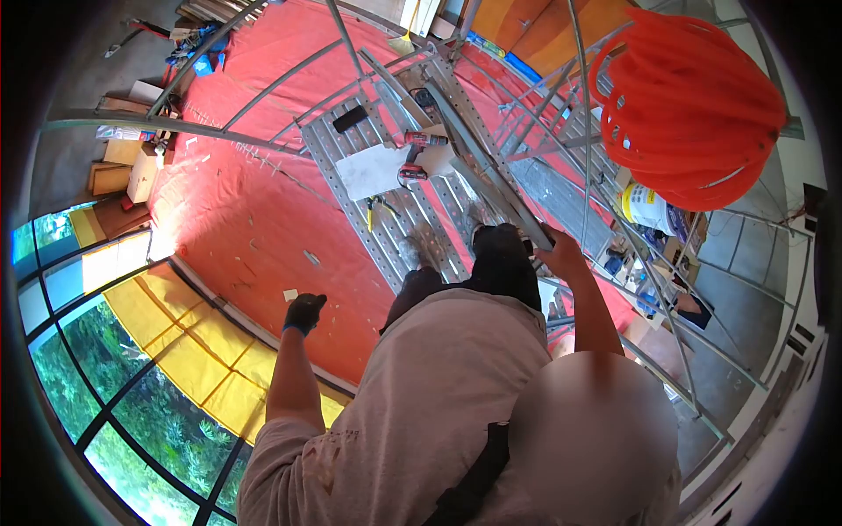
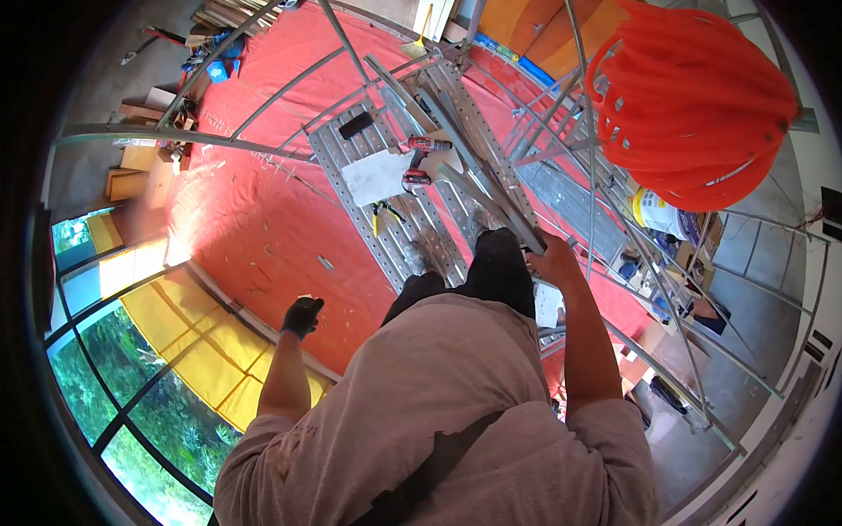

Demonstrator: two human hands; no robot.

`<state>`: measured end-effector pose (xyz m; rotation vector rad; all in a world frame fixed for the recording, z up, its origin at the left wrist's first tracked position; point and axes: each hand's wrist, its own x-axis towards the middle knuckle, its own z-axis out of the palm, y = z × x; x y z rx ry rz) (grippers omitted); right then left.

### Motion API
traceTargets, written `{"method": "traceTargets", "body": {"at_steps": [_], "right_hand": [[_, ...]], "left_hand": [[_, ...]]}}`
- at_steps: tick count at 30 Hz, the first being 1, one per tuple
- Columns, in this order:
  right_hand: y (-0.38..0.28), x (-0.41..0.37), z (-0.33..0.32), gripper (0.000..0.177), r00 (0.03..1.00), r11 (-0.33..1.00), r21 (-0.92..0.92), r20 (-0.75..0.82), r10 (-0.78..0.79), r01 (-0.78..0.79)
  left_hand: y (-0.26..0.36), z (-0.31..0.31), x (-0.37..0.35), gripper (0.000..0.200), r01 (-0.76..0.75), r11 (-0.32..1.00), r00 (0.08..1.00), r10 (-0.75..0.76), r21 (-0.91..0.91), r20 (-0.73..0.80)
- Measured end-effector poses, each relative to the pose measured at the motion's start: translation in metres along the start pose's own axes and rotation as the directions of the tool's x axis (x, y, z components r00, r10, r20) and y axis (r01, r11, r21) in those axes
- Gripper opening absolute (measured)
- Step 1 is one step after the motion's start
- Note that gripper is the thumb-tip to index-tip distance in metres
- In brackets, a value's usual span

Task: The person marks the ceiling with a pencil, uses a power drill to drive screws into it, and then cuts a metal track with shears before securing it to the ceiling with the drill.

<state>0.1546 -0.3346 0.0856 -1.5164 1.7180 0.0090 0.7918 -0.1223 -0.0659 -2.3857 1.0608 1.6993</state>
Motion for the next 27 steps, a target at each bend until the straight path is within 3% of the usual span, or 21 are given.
{"method": "traceTargets", "body": {"at_steps": [2,4,7,10,13,27], "right_hand": [[0.005,0.009,-0.004,0.071,1.0,0.999,-0.02,0.0,-0.028,0.028],[0.007,0.018,-0.005,0.071,0.998,0.996,-0.067,0.002,-0.061,0.061],[-0.008,0.028,-0.014,0.07,0.997,0.994,-0.094,0.058,-0.045,0.05],[-0.014,0.038,-0.018,0.069,0.994,0.988,-0.153,0.104,-0.018,0.034],[-0.015,0.043,-0.013,0.069,0.991,0.978,-0.185,0.112,-0.074,0.094],[-0.012,0.054,0.025,0.071,0.97,0.954,-0.237,0.197,-0.141,0.186]], "left_hand": [[0.006,0.006,-0.005,0.033,-0.03,0.999,0.999,0.03,-0.009,-0.035],[0.035,0.013,-0.026,0.038,0.114,0.982,0.985,-0.132,-0.153,-0.111],[0.051,0.022,-0.042,0.041,0.162,0.976,0.984,-0.171,-0.148,-0.055],[0.016,0.043,-0.021,0.046,-0.069,0.996,0.995,0.073,0.059,-0.072],[0.014,0.056,-0.023,0.048,0.033,0.995,0.995,-0.041,-0.093,-0.095],[0.061,0.074,-0.004,0.046,-0.095,0.994,0.988,0.1,0.048,-0.117]]}}
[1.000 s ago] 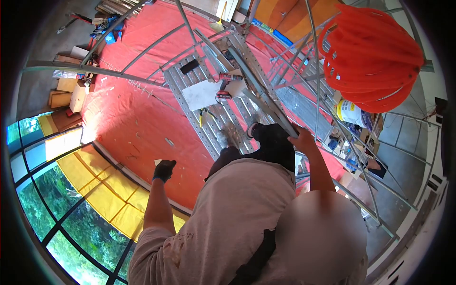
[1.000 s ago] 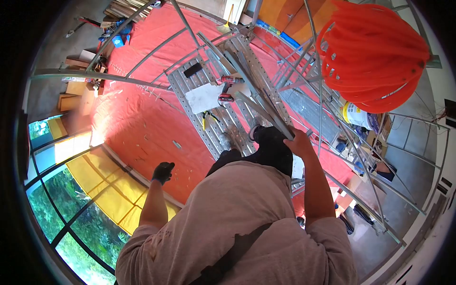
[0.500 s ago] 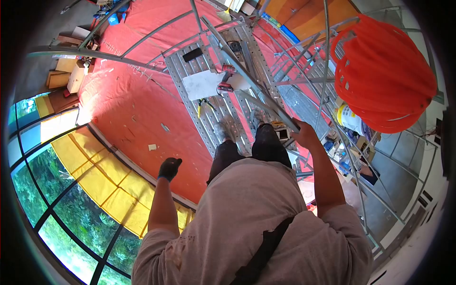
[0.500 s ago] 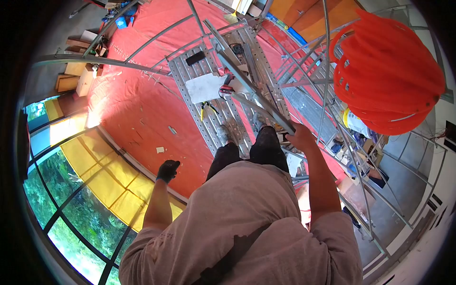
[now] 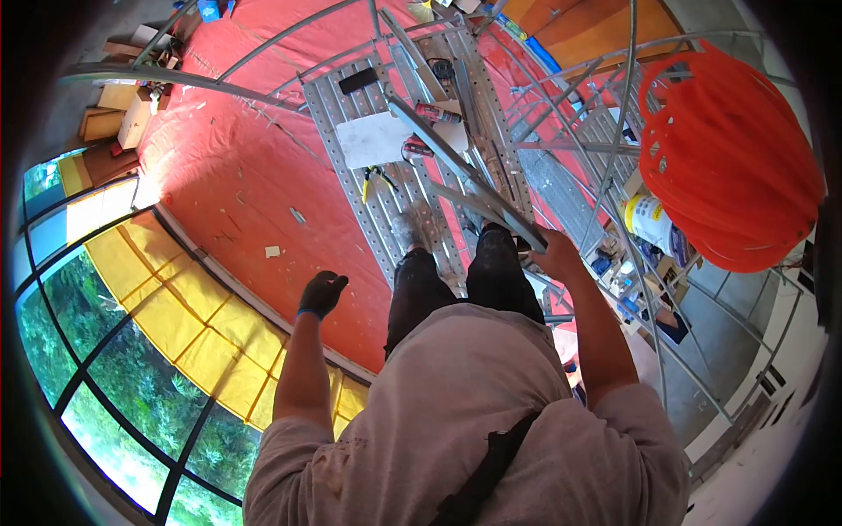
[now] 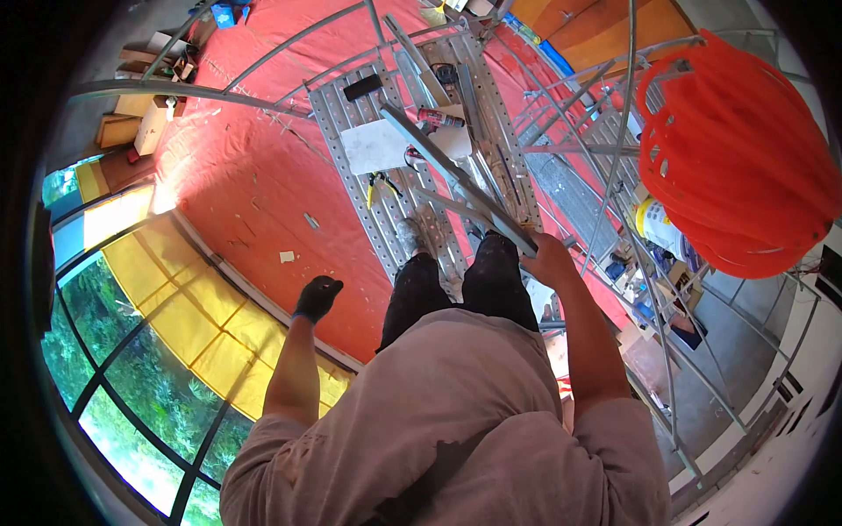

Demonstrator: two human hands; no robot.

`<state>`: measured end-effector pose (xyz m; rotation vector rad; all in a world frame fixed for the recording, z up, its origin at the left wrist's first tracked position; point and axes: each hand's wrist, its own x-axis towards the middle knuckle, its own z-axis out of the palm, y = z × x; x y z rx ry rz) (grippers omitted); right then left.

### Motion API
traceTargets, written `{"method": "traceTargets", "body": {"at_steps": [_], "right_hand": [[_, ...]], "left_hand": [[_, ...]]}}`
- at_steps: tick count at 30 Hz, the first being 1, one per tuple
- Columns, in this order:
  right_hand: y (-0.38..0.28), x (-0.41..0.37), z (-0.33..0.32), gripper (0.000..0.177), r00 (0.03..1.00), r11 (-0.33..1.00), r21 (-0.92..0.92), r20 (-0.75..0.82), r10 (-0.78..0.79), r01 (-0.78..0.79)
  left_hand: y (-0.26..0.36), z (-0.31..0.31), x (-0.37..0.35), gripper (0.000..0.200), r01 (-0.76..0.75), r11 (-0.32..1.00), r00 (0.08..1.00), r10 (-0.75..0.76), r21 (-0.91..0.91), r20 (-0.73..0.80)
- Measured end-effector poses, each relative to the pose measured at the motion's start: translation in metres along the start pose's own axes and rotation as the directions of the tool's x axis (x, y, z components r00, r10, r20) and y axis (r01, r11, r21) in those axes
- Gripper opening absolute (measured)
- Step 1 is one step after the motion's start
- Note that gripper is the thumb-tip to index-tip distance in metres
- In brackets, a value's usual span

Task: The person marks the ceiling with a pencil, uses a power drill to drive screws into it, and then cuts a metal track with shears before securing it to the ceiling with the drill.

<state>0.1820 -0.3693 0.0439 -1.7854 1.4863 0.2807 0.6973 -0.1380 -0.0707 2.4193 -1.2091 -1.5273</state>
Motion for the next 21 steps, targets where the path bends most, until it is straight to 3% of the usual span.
{"method": "traceTargets", "body": {"at_steps": [4,7,10,13,16,17,20,21], "right_hand": [[0.015,0.018,0.018,0.069,0.999,0.999,0.008,0.005,-0.033,0.033],[0.006,0.045,0.01,0.067,0.994,0.997,0.037,0.092,-0.064,0.061],[0.022,0.082,0.022,0.066,0.989,0.991,-0.009,0.064,-0.13,0.131],[0.029,0.123,0.03,0.066,0.98,0.99,-0.022,0.14,-0.138,0.142],[0.041,0.162,0.041,0.068,0.958,0.969,0.005,0.147,-0.246,0.248],[0.037,0.172,0.039,0.068,0.957,0.972,-0.009,0.176,-0.231,0.236],[0.029,0.204,0.032,0.068,0.943,0.964,-0.05,0.222,-0.246,0.263],[0.03,0.214,0.031,0.068,0.934,0.951,-0.057,0.218,-0.284,0.302]], "left_hand": [[0.021,0.021,0.006,0.052,0.079,0.996,0.996,-0.078,-0.027,0.05],[0.031,0.044,0.009,0.054,0.1,0.99,0.995,-0.099,-0.098,0.021],[0.024,0.075,0.014,0.054,0.124,0.985,0.992,-0.125,-0.122,-0.005],[0.019,0.102,0.01,0.054,0.244,0.961,0.97,-0.244,-0.133,0.017],[-0.052,0.177,0.001,0.042,0.124,0.992,0.992,-0.123,0.013,-0.034],[-0.031,0.177,-0.01,0.041,0.248,0.968,0.969,-0.249,-0.026,-0.012],[-0.101,0.26,-0.037,0.043,0.021,0.977,0.997,-0.036,0.212,0.069],[-0.068,0.247,-0.047,0.043,0.118,0.981,0.976,-0.143,0.155,0.162]]}}
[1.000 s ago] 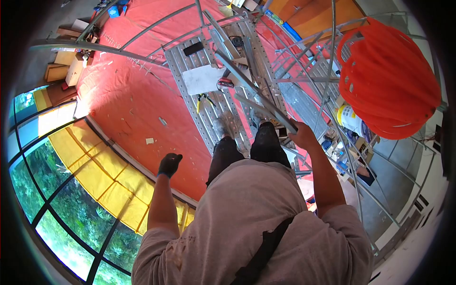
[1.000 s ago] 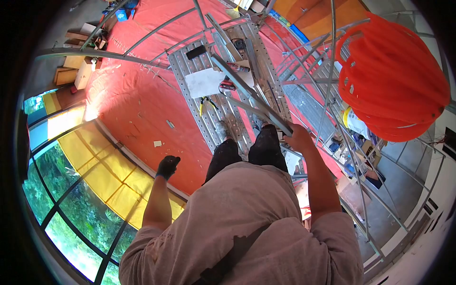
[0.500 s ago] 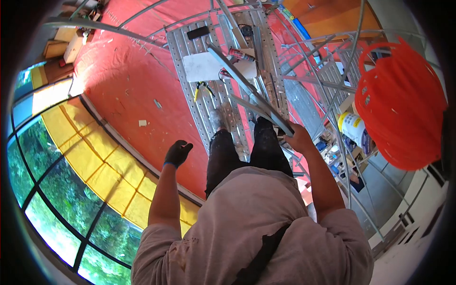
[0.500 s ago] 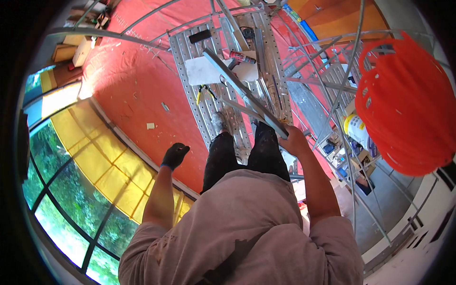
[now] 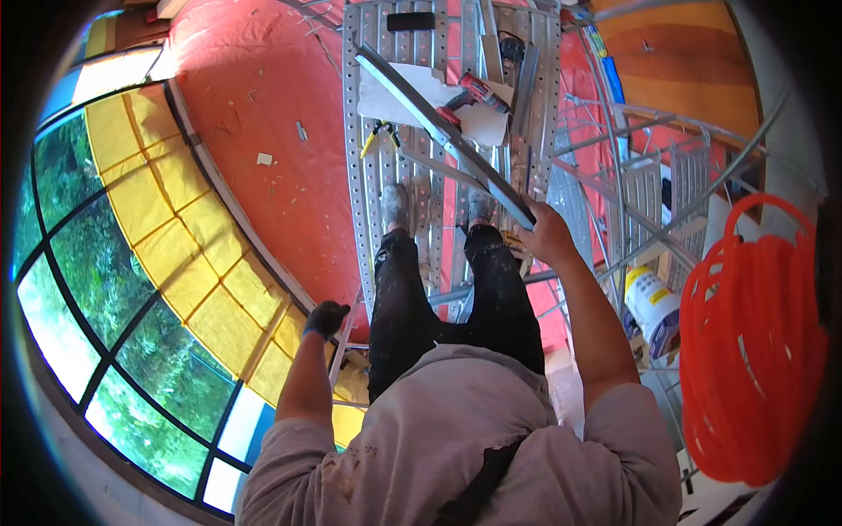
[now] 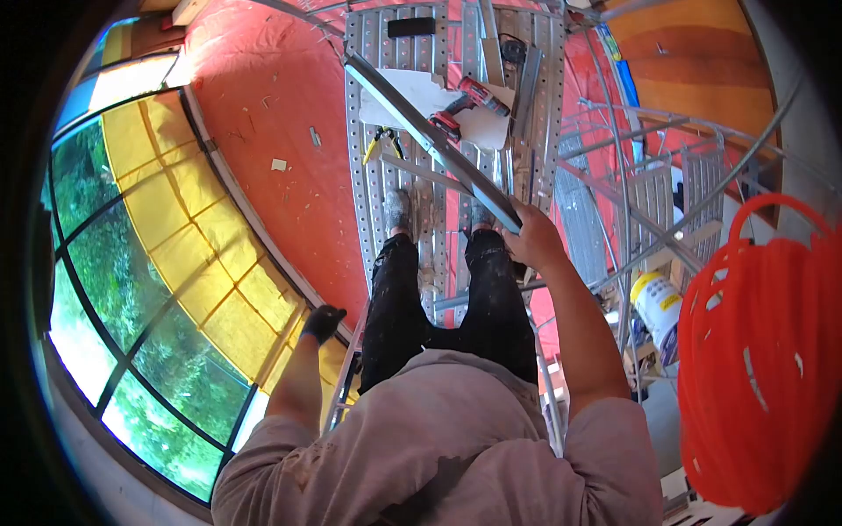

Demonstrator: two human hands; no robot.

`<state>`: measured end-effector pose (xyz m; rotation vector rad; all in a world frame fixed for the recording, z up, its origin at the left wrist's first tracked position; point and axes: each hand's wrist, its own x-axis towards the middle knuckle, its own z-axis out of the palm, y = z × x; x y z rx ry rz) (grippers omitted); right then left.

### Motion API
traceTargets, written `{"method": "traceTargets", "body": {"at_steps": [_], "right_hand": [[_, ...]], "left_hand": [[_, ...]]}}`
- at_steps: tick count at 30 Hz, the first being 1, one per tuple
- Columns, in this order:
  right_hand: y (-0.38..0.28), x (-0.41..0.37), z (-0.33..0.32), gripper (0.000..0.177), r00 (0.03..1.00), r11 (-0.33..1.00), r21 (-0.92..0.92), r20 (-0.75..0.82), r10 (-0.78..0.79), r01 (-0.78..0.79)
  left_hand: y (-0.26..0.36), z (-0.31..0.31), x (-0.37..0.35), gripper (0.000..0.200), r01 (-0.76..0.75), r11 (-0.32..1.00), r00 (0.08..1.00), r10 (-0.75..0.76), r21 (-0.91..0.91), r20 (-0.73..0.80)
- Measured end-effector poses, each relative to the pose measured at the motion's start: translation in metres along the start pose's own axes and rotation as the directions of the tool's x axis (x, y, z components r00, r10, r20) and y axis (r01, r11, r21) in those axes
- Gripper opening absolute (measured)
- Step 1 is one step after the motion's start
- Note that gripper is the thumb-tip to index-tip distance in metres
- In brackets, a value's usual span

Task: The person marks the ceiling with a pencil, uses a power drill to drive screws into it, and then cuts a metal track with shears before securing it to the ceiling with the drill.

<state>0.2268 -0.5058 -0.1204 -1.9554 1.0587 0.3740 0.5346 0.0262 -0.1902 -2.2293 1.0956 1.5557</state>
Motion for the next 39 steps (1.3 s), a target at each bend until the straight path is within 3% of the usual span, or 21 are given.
{"method": "traceTargets", "body": {"at_steps": [1,3,5,7,8,11,13,15,19,24,26,29,32,36,39], "right_hand": [[0.003,0.009,-0.003,0.067,0.999,0.999,-0.016,-0.008,-0.039,0.039],[0.011,0.028,-0.007,0.066,0.996,0.995,-0.044,-0.002,-0.087,0.086],[0.018,0.046,-0.008,0.065,0.994,0.992,-0.066,-0.001,-0.106,0.106],[0.02,0.065,-0.008,0.064,0.995,0.991,-0.084,0.001,-0.101,0.1],[0.023,0.075,-0.006,0.064,0.994,0.99,-0.093,-0.01,-0.107,0.105],[0.029,0.108,0.005,0.063,0.991,0.987,-0.118,-0.057,-0.117,0.11],[0.029,0.128,0.015,0.062,0.989,0.985,-0.133,-0.077,-0.123,0.112],[0.036,0.152,0.033,0.061,0.975,0.981,-0.094,-0.127,-0.181,0.17],[0.041,0.201,0.069,0.059,0.923,0.951,-0.05,-0.227,-0.31,0.306],[0.047,0.247,0.094,0.06,0.98,0.962,0.184,-0.041,-0.196,0.2],[0.042,0.258,0.093,0.059,0.992,0.96,0.261,0.048,-0.113,0.097],[0.057,0.276,0.104,0.057,0.983,0.907,0.388,0.011,-0.184,0.165],[0.07,0.291,0.106,0.041,0.989,0.917,0.389,0.084,-0.125,0.082],[0.084,0.295,0.123,0.03,0.984,0.749,0.662,0.112,-0.137,0.029],[0.083,0.292,0.132,0.027,0.979,0.693,0.721,0.152,-0.139,-0.013]], "left_hand": [[0.039,-0.026,-0.019,0.043,0.09,0.994,0.99,-0.082,-0.065,0.115],[0.024,0.021,-0.019,0.045,0.237,0.95,0.961,-0.199,-0.205,0.19],[0.053,0.003,-0.021,0.047,0.255,0.948,0.956,-0.218,-0.192,0.194],[0.051,0.004,0.0,0.051,0.261,0.942,0.944,-0.203,-0.213,0.258],[0.033,0.017,0.028,0.053,0.25,0.961,0.945,-0.215,-0.122,0.245],[-0.004,0.014,0.118,0.054,0.319,0.932,0.947,-0.303,-0.175,0.112],[0.009,-0.039,0.179,0.059,0.375,0.898,0.924,-0.381,-0.229,0.017],[0.003,-0.06,0.249,0.068,0.265,0.926,0.923,-0.325,-0.269,-0.208],[0.034,-0.13,0.357,0.087,0.173,0.948,0.928,-0.248,-0.267,-0.279],[0.081,-0.152,0.445,0.103,0.217,0.947,0.944,-0.266,-0.237,-0.194],[0.084,-0.137,0.478,0.11,0.209,0.946,0.931,-0.27,-0.247,-0.246],[0.098,-0.131,0.503,0.129,0.291,0.909,0.903,-0.364,-0.298,-0.227],[0.103,-0.112,0.525,0.138,0.325,0.885,0.877,-0.414,-0.334,-0.243],[0.111,-0.09,0.539,0.146,0.334,0.866,0.868,-0.436,-0.371,-0.237],[0.124,-0.104,0.523,0.146,0.424,0.872,0.85,-0.476,-0.245,-0.226]]}}
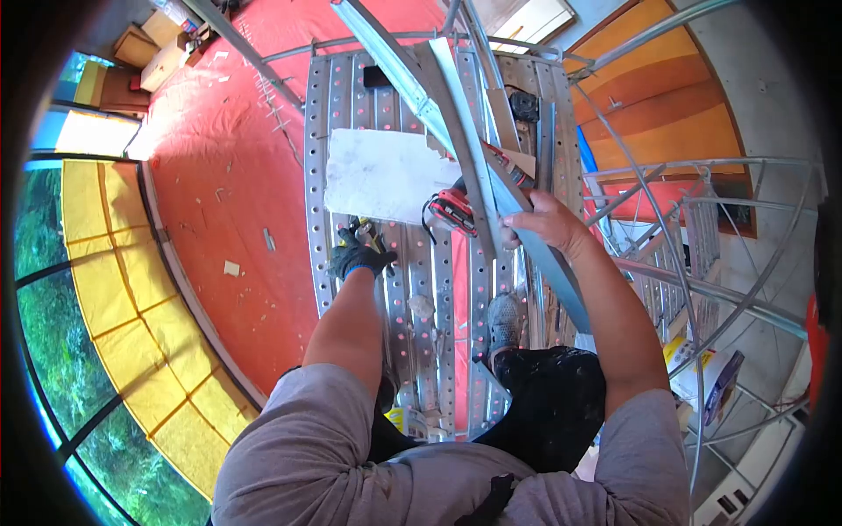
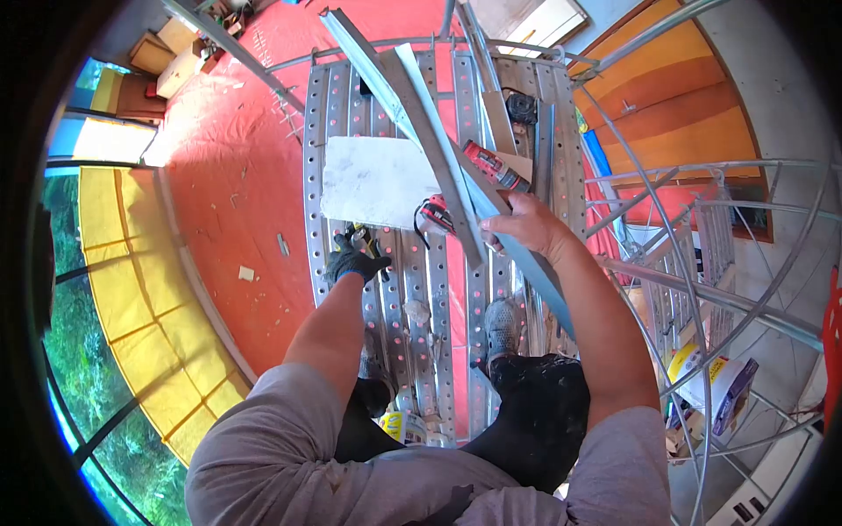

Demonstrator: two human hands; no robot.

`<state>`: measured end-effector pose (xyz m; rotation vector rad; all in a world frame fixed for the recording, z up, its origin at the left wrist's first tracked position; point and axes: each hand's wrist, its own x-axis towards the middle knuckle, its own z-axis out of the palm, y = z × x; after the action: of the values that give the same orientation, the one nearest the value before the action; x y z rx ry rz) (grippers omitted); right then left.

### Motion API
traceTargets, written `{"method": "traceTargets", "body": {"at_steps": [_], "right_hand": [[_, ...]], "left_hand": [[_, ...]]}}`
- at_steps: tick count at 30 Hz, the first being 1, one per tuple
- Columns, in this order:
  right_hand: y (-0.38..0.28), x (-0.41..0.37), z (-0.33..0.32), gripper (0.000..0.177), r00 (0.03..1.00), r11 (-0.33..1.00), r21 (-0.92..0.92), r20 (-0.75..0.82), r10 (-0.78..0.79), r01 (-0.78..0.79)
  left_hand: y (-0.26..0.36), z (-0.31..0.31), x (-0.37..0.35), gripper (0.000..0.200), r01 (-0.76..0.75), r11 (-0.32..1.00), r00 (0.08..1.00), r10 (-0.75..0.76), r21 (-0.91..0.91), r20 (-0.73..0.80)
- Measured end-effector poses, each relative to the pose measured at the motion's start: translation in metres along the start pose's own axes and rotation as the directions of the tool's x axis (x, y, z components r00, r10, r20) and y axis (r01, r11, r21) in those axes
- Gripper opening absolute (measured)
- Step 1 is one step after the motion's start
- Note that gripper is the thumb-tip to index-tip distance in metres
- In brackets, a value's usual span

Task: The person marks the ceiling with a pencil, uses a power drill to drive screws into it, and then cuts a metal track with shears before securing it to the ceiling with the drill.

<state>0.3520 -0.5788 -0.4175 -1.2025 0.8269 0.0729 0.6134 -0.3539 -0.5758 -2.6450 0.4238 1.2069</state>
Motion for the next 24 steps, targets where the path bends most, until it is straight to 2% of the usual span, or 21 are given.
{"method": "traceTargets", "body": {"at_steps": [3,6,8,12,14,15,17,19,21,24], "right_hand": [[0.004,0.0,0.004,0.026,1.0,0.997,0.072,-0.016,-0.002,0.003],[0.0,-0.002,0.0,0.024,1.0,0.997,0.069,-0.002,-0.018,0.018],[-0.008,-0.006,0.004,0.024,0.999,0.999,0.045,0.018,-0.027,0.026],[-0.003,-0.005,0.013,0.024,0.998,0.99,0.131,-0.017,-0.055,0.057],[0.003,-0.001,0.013,0.026,0.997,0.983,0.17,-0.018,-0.07,0.072],[0.005,0.0,0.011,0.027,0.998,0.978,0.198,-0.021,-0.066,0.069],[0.012,-0.002,0.014,0.028,0.998,0.963,0.264,-0.029,-0.052,0.058],[0.016,-0.012,0.014,0.029,0.997,0.964,0.259,-0.047,-0.058,0.068],[0.02,-0.022,0.013,0.028,0.994,0.96,0.263,-0.07,-0.082,0.098],[0.021,-0.039,0.009,0.025,0.984,0.957,0.247,-0.124,-0.127,0.155]], "left_hand": [[0.0,0.01,0.029,0.14,-0.014,0.993,0.999,0.01,0.12,0.038],[0.001,0.004,0.03,0.136,-0.005,0.997,0.993,-0.004,0.073,0.121],[-0.001,0.005,0.041,0.121,-0.078,0.994,0.987,0.067,0.071,0.148],[-0.012,0.007,0.077,0.093,-0.173,0.983,0.964,0.158,0.054,0.214],[-0.006,-0.017,0.05,0.087,-0.168,0.986,0.943,0.157,0.014,0.294],[-0.01,0.003,0.075,0.079,-0.168,0.984,0.956,0.15,0.051,0.254],[-0.009,0.001,0.065,0.075,-0.154,0.988,0.955,0.142,0.025,0.261],[-0.007,-0.006,0.051,0.073,-0.123,0.992,0.974,0.122,-0.006,0.19],[-0.003,-0.01,0.018,0.072,-0.089,0.994,0.995,0.092,-0.057,0.043],[-0.001,0.006,0.003,0.07,-0.079,0.995,0.996,0.077,-0.062,-0.036]]}}
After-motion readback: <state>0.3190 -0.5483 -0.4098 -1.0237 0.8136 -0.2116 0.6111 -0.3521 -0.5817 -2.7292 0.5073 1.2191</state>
